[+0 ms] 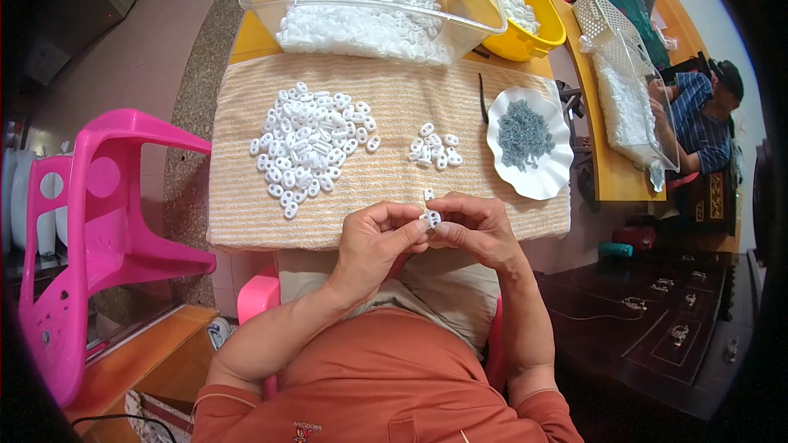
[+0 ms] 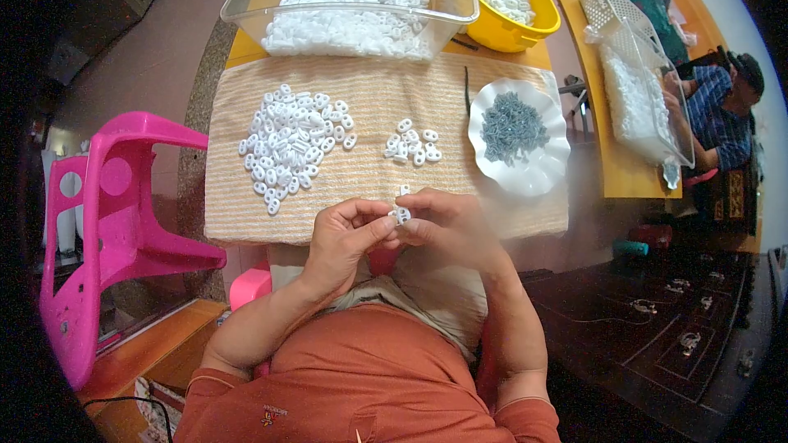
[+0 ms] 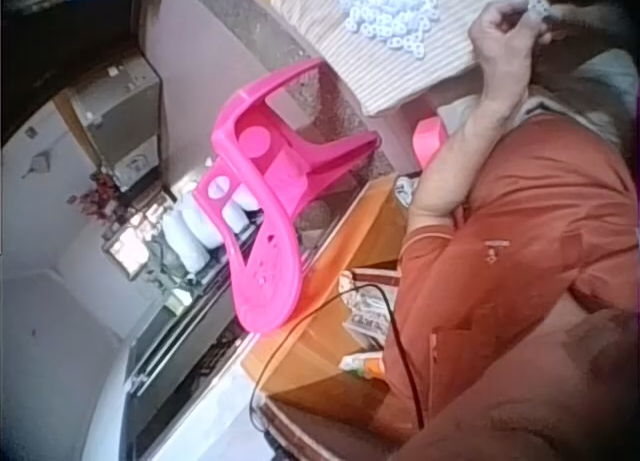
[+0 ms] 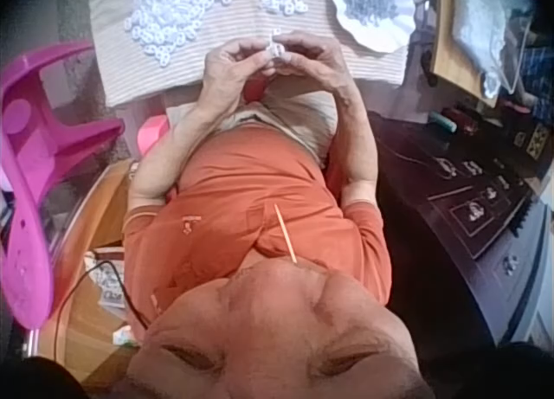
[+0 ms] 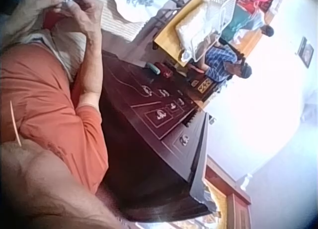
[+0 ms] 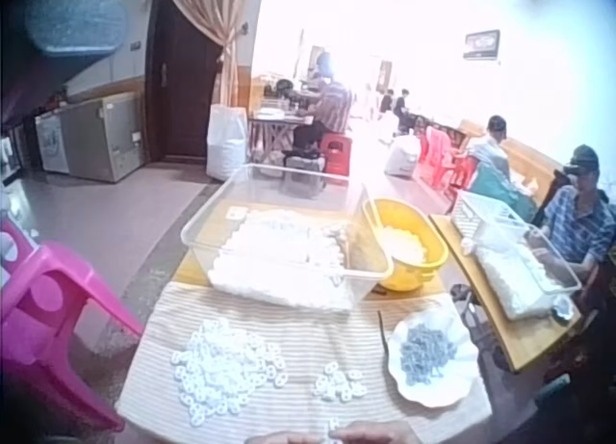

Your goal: Manually assembling small white plastic hardware components by hand at a workstation.

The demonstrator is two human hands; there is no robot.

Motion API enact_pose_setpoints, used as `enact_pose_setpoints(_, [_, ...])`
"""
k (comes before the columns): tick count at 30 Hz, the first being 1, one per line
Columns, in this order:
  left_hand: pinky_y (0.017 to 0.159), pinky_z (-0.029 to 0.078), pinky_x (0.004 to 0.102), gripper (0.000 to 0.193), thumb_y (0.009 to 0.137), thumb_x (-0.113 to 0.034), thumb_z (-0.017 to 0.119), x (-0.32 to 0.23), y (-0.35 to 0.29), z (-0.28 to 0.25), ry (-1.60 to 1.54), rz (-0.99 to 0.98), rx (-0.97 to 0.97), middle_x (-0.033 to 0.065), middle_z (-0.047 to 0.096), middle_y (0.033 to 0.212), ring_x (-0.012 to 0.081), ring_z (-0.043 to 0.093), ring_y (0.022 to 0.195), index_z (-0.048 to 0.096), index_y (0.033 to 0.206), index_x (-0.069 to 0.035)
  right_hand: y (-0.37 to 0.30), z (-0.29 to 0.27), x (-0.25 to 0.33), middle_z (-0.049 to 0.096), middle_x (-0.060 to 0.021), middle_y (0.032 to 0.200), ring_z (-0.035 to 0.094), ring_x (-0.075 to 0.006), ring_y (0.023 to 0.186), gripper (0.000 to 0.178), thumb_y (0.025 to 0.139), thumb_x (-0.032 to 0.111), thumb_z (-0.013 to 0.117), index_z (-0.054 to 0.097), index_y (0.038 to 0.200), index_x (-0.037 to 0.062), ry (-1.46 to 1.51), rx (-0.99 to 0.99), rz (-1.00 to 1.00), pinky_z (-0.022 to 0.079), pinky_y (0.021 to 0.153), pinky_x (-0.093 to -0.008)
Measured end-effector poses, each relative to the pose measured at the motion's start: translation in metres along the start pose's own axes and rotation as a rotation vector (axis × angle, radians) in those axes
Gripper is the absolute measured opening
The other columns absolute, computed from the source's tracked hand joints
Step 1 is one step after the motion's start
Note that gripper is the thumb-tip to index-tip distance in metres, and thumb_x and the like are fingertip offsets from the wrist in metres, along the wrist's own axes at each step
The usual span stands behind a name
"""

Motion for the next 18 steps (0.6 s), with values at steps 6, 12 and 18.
enact_pose_setpoints(6, [0.068, 0.057, 0.0247, 0.015, 0.087, -0.005, 0.066, -0.001, -0.002, 0.001, -0.033, -0.042, -0.009, 0.0082, 0.067, 0.085, 0.0115, 0.064, 0.073, 0.063, 0.099, 0.003, -0.001, 0.001, 0.000, 0.061, -0.0120, 0.105, 0.065, -0.0210, 0.095, 0.030, 0.088, -0.005, 0.059, 0.058, 0.117, -0.0056, 0.019, 0.009, 0.005, 0.057, 0.081, -0.0316])
enact_pose_setpoints(12, [0.065, 0.056, 0.0235, 0.016, 0.086, -0.005, 0.067, 0.002, -0.002, 0.003, -0.074, -0.086, 0.027, 0.0102, 0.068, 0.087, 0.0126, 0.065, 0.072, 0.064, 0.099, 0.004, -0.003, 0.001, 0.005, 0.061, -0.0126, 0.104, 0.065, -0.0201, 0.093, 0.029, 0.087, -0.005, 0.060, 0.059, 0.116, -0.0058, 0.022, 0.016, -0.051, 0.056, 0.079, -0.0293])
enact_pose_setpoints(18, [0.065, 0.057, 0.0246, 0.012, 0.086, -0.006, 0.067, 0.001, -0.005, 0.007, -0.148, -0.165, 0.062, 0.0103, 0.068, 0.086, 0.0146, 0.065, 0.072, 0.064, 0.096, 0.001, -0.006, 0.002, 0.013, 0.063, -0.0135, 0.101, 0.065, -0.0189, 0.089, 0.028, 0.085, -0.006, 0.062, 0.061, 0.113, -0.0059, -0.046, 0.025, -0.115, 0.054, 0.077, -0.0271])
Point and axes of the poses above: each hand's wrist, its own y-axis towards the middle knuckle, its own z-axis out of the palm, x = y × z, the point moved 7 cm from there along y, towards the middle knuckle
